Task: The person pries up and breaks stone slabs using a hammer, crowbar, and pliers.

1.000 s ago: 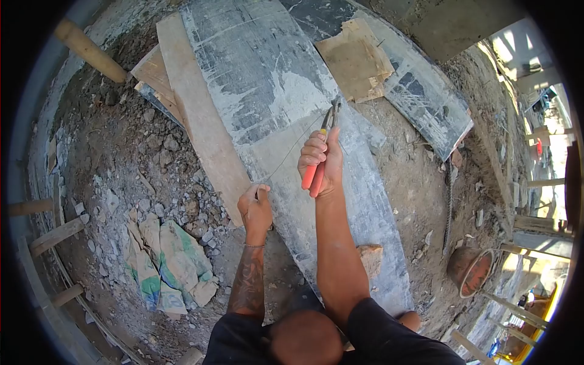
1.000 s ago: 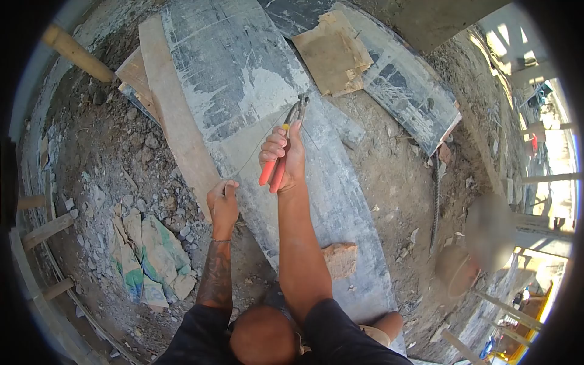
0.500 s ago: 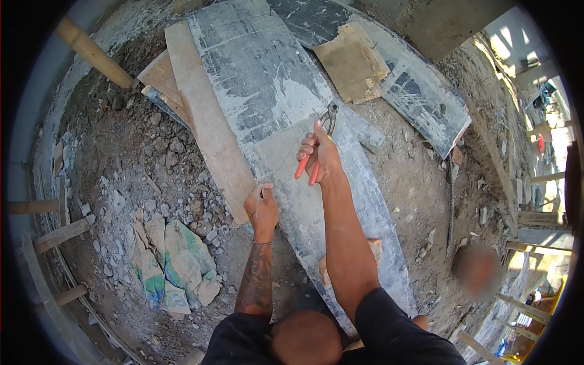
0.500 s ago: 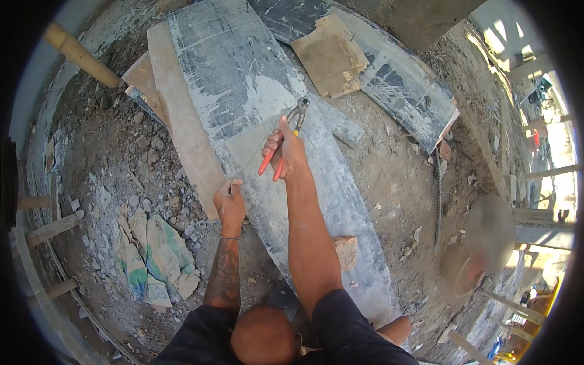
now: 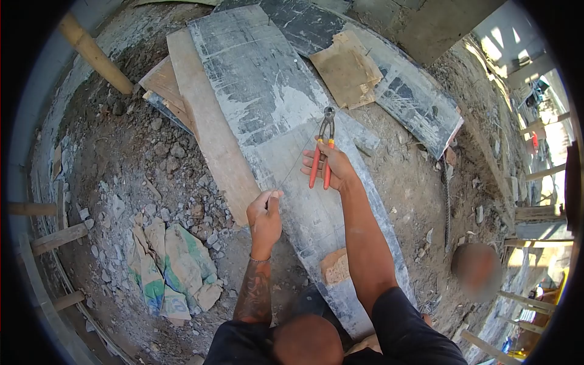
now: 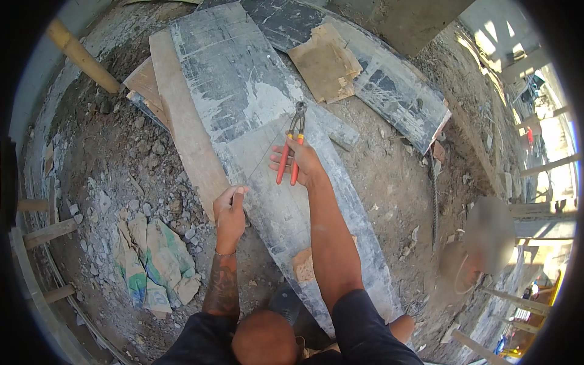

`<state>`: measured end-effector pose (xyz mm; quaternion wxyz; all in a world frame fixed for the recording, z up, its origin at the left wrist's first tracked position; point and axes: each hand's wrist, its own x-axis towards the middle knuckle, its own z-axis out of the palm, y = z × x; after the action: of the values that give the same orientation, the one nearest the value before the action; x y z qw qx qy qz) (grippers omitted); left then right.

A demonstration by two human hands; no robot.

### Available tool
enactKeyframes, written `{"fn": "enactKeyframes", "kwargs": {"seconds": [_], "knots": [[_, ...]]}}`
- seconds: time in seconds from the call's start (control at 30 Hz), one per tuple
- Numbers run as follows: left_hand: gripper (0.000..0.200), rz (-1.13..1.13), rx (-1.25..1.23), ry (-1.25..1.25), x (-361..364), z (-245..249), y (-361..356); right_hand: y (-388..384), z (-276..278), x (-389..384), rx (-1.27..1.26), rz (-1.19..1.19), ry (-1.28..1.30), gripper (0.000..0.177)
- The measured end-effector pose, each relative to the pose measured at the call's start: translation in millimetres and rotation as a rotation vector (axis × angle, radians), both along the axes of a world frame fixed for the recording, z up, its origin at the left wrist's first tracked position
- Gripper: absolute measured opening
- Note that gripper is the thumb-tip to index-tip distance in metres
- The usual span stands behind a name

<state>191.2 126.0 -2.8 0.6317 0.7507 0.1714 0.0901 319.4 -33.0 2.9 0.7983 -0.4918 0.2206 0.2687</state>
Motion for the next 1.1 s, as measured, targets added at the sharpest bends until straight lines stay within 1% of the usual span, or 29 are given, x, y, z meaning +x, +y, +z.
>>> {"fn": "enactKeyframes", "kwargs": {"seconds": [0.07, 0.2, 0.3, 0.37, 0.4, 0.47, 0.5, 0.57, 0.6, 0.67, 0.7, 0.77, 0.8, 0.87, 0.9, 0.97, 1.0, 1.07, 1.1], "knots": [[0.026, -0.039, 0.005, 0.075, -2, 10, 0, 2, 0, 0, 0.031, 0.001, 0.027, 0.037], [0.026, -0.078, -0.035, 0.150, -3, 20, -1, 4, 2, 0, 0.105, -0.038, 0.001, 0.034], [0.026, -0.064, -0.039, 0.099, -2, 17, -2, 5, 2, 1, 0.062, 0.005, -0.046, 0.032], [0.027, -0.080, -0.044, 0.125, -4, 18, -2, 6, 0, 0, -0.094, -0.002, -0.074, 0.031], [0.027, -0.081, -0.045, 0.125, -4, 20, -2, 5, -5, 1, -0.095, -0.003, -0.074, 0.031], [0.027, -0.108, -0.061, 0.222, -4, 22, -1, 3, -15, 5, 0.160, -0.084, 0.031, 0.034], [0.027, -0.110, -0.064, 0.223, -4, 20, -1, 6, -12, 4, 0.156, -0.086, 0.031, 0.034], [0.026, -0.061, -0.074, 0.100, -3, 15, -2, 18, -5, 4, 0.276, -0.154, 0.162, 0.042], [0.026, -0.060, -0.076, 0.098, -4, 12, -3, 23, 0, 2, 0.273, -0.153, 0.160, 0.042], [0.025, -0.032, -0.058, 0.046, -3, 9, -3, 31, 8, -4, -0.016, -0.122, 0.145, 0.047], [0.025, -0.031, -0.056, 0.046, -4, 9, -1, 31, 7, -3, -0.014, -0.120, 0.144, 0.047], [0.025, -0.065, -0.084, 0.151, -5, 11, -2, 27, 3, 0, 0.002, -0.096, 0.151, 0.050], [0.025, -0.065, -0.088, 0.152, -6, 9, -3, 26, 2, 0, -0.002, -0.096, 0.152, 0.050], [0.025, -0.055, -0.082, 0.111, -5, 4, -4, 30, 0, 3, 0.148, -0.120, 0.133, 0.051], [0.025, -0.054, -0.082, 0.111, -4, 3, -5, 33, -1, 5, 0.147, -0.120, 0.134, 0.051], [0.024, -0.056, -0.129, 0.138, -1, 4, -7, 35, -2, 8, 0.394, -0.187, 0.162, 0.052], [0.024, -0.057, -0.128, 0.136, 1, 4, -5, 34, -7, 9, 0.396, -0.187, 0.160, 0.052], [0.023, -0.008, -0.428, 0.211, 3, 6, 6, 31, -15, 7, 0.089, -0.093, 0.102, 0.052], [0.023, -0.007, -0.424, 0.205, 4, 9, 11, 23, -19, 2, 0.094, -0.090, 0.096, 0.052]]}}
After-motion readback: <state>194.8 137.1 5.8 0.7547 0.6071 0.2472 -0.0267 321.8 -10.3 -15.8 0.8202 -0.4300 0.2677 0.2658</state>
